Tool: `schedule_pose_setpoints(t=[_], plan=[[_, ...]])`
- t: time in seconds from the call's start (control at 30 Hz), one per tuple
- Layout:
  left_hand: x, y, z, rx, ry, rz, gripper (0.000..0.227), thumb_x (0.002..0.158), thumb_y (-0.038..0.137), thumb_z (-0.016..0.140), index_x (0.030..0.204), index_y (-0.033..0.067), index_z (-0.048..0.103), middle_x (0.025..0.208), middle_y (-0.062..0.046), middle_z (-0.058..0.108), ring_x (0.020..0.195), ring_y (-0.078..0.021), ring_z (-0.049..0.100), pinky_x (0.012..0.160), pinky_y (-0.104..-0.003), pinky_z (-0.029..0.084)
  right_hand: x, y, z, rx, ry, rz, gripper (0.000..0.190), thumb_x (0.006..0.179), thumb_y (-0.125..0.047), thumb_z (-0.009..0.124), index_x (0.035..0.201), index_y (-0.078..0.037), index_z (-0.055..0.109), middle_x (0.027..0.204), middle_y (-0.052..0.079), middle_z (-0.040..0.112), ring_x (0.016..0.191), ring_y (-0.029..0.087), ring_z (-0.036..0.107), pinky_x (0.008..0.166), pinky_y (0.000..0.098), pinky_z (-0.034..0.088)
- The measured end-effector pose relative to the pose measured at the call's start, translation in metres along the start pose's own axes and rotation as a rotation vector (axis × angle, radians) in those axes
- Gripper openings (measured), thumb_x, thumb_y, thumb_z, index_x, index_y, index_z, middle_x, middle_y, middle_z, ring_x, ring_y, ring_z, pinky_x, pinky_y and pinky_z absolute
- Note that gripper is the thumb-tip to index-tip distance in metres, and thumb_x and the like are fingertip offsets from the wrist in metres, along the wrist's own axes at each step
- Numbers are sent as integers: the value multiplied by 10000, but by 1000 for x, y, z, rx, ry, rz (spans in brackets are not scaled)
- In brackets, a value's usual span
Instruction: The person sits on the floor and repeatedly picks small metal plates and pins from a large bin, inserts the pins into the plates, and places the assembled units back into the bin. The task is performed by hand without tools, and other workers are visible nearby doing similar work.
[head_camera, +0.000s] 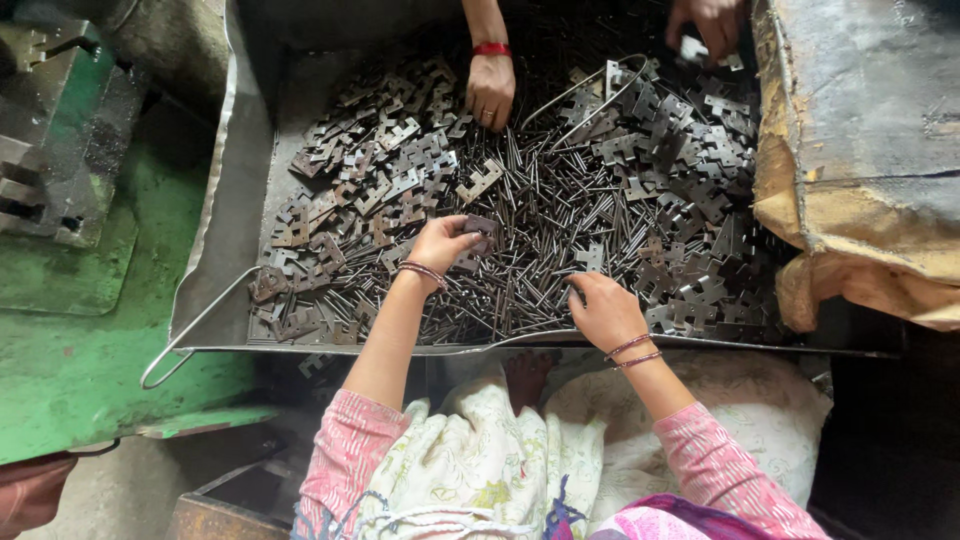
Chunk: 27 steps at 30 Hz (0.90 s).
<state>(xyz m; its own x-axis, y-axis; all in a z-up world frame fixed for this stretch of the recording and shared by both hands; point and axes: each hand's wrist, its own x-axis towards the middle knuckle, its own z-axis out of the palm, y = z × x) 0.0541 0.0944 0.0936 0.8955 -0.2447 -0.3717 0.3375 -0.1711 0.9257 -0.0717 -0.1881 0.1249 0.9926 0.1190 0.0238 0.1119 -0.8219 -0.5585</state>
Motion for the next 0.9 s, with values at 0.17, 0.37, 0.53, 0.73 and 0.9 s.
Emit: schedule_pose_setpoints(t=[0.17, 0.37, 0.53, 0.73, 0.9], plan=[[7, -5, 24, 769, 166, 498, 248, 838, 45, 727, 1077, 65, 792, 976, -103, 766, 889, -250, 733, 788, -367, 584, 1, -1, 0, -9, -2, 5, 248, 927, -223, 617, 1119, -116, 733, 1060, 99, 731, 966, 325, 697, 832, 435, 568], [12, -18, 61, 1653, -124, 718, 102, 779, 93, 686, 830, 96, 775, 922, -68, 713, 957, -255, 677, 790, -375, 560, 0, -4, -4, -5, -13, 21, 251, 911, -217, 623, 1112, -118, 737, 1052, 98, 731, 963, 326, 697, 824, 441, 565], [14, -44, 73, 1767, -111, 578, 135, 865, 153, 661, 829, 114, 785, 919, -76, 724, 953, -277, 691, 790, -418, 565, -1, -4, -4, 5, -5, 22, 249, 916, -214, 616, 1113, -115, 731, 1058, 94, 733, 968, 322, 698, 830, 439, 565], [27, -43, 100, 1830, -166, 140, 175, 934, 162, 629, 971, 99, 788, 982, -99, 760, 948, -322, 723, 662, -516, 596, -1, -2, -4, 13, 1, 23, 259, 903, -210, 622, 1116, -110, 731, 1064, 104, 731, 981, 325, 696, 837, 447, 561], [21, -34, 98, 1783, -74, 237, 171, 909, 142, 638, 958, 88, 793, 985, -113, 756, 948, -313, 728, 692, -482, 603, -2, 8, 9, 30, 15, 39, 275, 895, -217, 628, 1124, -110, 738, 1079, 113, 735, 992, 328, 699, 851, 441, 561]])
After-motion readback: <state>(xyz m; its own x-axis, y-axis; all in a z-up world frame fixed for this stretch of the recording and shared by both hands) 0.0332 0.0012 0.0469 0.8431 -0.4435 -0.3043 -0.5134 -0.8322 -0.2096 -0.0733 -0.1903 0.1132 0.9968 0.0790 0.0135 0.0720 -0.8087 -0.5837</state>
